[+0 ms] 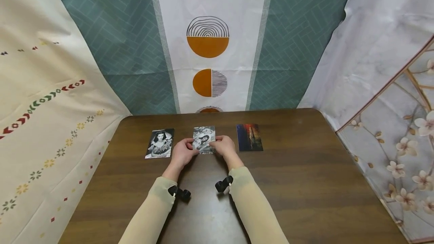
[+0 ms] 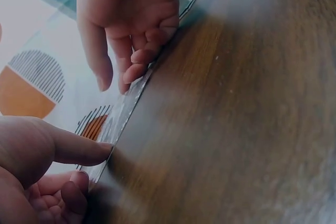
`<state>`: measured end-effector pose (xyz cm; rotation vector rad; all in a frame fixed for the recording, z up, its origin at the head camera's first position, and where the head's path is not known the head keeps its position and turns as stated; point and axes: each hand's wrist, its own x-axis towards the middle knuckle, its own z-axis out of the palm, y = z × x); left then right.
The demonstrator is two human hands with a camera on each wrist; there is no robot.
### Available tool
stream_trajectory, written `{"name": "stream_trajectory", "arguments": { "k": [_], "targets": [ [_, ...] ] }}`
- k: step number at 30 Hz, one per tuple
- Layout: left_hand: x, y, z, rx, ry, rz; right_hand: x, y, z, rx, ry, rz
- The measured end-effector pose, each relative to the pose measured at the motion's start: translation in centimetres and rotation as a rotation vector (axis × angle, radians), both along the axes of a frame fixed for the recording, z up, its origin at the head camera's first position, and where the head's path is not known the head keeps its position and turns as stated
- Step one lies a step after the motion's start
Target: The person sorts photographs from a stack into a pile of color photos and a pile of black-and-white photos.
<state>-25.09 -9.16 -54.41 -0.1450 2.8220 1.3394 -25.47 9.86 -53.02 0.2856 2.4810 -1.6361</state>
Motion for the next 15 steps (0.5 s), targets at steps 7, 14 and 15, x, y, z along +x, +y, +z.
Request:
{"name": "stream_trajectory", "arguments": {
  "k": [7,14,15],
  "targets": [
    [0.07,-0.07,-0.16,0.03,-0.015,0.007,0.57,-0.15,-0.64,0.0,0.056,-0.002],
    [0.1,-0.12,0.13,0.15,-0.012,0.013,0.74,-0.19,-0.86,0.029,0.093,0.017],
    [0.09,-0.16,0.07,0.159,-0.015,0.015,0.78,-0.18,-0.92,0.032,0.098,0.019]
  ]
}}
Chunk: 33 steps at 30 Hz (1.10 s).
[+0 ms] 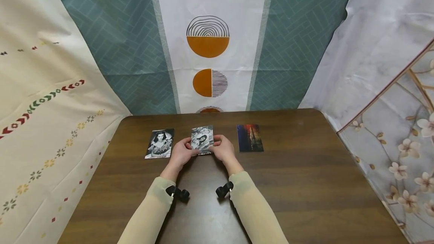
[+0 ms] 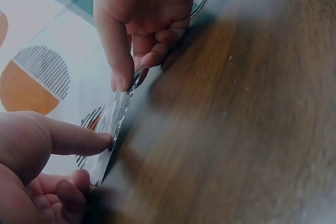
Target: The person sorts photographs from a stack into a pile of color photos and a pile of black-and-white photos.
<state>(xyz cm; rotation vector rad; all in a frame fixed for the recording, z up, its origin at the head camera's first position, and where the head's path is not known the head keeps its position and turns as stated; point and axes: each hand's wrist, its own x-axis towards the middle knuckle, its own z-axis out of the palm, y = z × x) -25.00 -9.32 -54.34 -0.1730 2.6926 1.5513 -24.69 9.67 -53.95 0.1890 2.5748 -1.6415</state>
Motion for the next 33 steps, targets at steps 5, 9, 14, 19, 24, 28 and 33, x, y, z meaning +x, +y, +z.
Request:
{"name": "stream_trajectory", "arguments": {
  "k": [5,9,14,19,24,28,33],
  "targets": [
    [0.2,-0.3,-0.2,0.017,-0.015,0.001,0.3,0.0,-0.2,0.007,0.013,0.004],
    [0.3,-0.4,-0.1,0.039,-0.006,0.004,0.3,0.2,-0.1,0.009,0.027,0.009],
    [0.3,-0.3,-0.1,0.035,0.011,-0.014,0.3,0.3,0.1,0.013,0.029,0.001],
    [0.2,-0.4,-0.1,0.054,0.018,-0.025,0.3,0.2,0.1,0.038,0.032,-0.003],
    [0.2,-0.7,0.0,0.12,0.018,-0.036,0.2,0.0,0.1,0.063,0.058,-0.005],
    [0.3,-1.0,0.0,0.155,0.008,-0.048,0.3,-0.1,0.2,0.07,0.06,0.001],
    [0.3,-1.5,0.2,0.171,0.023,-0.067,0.5,-0.3,0.3,0.063,0.065,0.004]
  ]
}}
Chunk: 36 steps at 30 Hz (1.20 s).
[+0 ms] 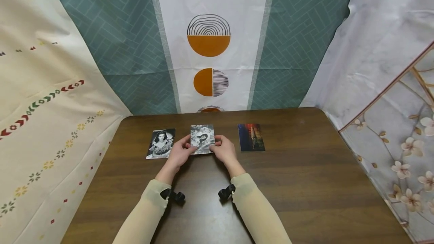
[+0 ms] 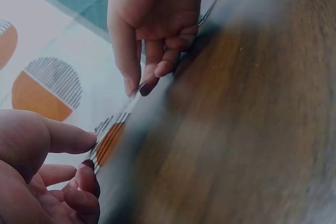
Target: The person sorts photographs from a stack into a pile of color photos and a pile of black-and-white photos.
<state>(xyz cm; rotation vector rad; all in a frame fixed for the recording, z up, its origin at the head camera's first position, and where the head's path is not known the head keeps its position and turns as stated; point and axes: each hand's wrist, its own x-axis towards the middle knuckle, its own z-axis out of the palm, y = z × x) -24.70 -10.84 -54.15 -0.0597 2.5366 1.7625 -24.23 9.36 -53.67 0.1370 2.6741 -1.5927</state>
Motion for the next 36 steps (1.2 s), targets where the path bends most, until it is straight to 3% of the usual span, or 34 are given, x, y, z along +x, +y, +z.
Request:
{"name": "stream_trajectory", "arguments": {
  "k": [5,21,31,36],
  "targets": [
    [0.2,-0.8,0.6,0.002,0.034,-0.008,0.4,-0.5,0.1,-0.02,0.004,0.01],
    [0.3,-2.9,1.5,-0.072,0.011,-0.004,0.4,-2.5,0.4,-0.055,0.031,0.053],
    [0.7,-6.5,1.7,-0.14,0.051,0.017,0.5,-6.0,-0.1,-0.046,0.091,0.127],
    [0.7,-8.7,1.9,-0.223,0.061,0.051,0.5,-8.2,0.1,-0.043,0.106,0.167]
  ]
}}
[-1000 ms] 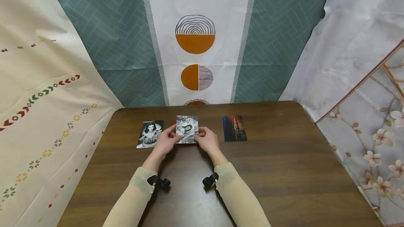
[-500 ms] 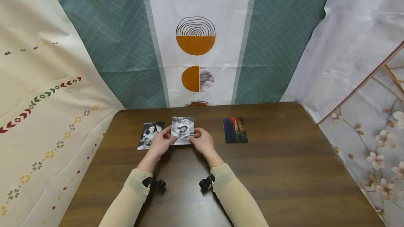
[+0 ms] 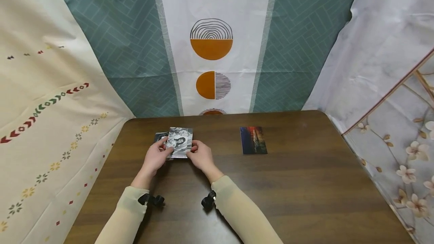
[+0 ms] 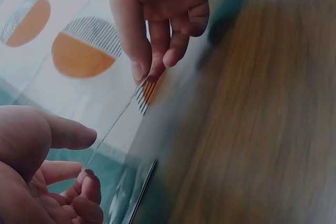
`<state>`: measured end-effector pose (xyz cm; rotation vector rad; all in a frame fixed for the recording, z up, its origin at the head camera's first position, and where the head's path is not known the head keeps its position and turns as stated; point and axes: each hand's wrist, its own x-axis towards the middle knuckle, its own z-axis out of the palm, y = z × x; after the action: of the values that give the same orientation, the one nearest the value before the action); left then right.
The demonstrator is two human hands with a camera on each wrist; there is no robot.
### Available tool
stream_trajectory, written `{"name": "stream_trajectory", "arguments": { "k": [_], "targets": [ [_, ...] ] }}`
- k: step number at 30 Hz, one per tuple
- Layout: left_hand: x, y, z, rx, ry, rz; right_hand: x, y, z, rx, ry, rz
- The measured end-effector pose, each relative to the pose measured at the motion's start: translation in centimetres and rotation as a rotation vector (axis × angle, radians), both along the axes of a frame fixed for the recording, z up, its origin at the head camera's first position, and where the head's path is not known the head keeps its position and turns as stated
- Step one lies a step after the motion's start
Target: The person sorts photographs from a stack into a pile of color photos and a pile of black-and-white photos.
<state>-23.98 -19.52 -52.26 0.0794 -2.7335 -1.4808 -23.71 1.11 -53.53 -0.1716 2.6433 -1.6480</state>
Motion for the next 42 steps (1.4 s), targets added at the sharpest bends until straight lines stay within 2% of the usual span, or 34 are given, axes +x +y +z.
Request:
{"name": "stream_trajectory", "arguments": {
  "k": [6,16,28,35,42],
  "targets": [
    [-0.1,-2.4,0.1,-0.053,0.017,0.047,-0.2,-2.9,0.3,0.01,0.007,0.019],
    [-0.4,-5.2,-0.6,-0.042,0.015,0.103,-0.3,-6.2,0.0,0.127,0.038,0.049],
    [-1.2,-6.0,-1.8,-0.064,-0.034,0.114,-0.9,-7.4,-0.7,0.27,0.005,0.029],
    [-1.3,-5.8,-1.7,-0.075,-0.064,0.102,-0.9,-7.4,-0.5,0.306,-0.013,0.0],
    [-1.3,-5.9,-1.7,-0.088,-0.077,0.103,-0.8,-7.7,-0.1,0.327,-0.053,0.006]
  ]
}}
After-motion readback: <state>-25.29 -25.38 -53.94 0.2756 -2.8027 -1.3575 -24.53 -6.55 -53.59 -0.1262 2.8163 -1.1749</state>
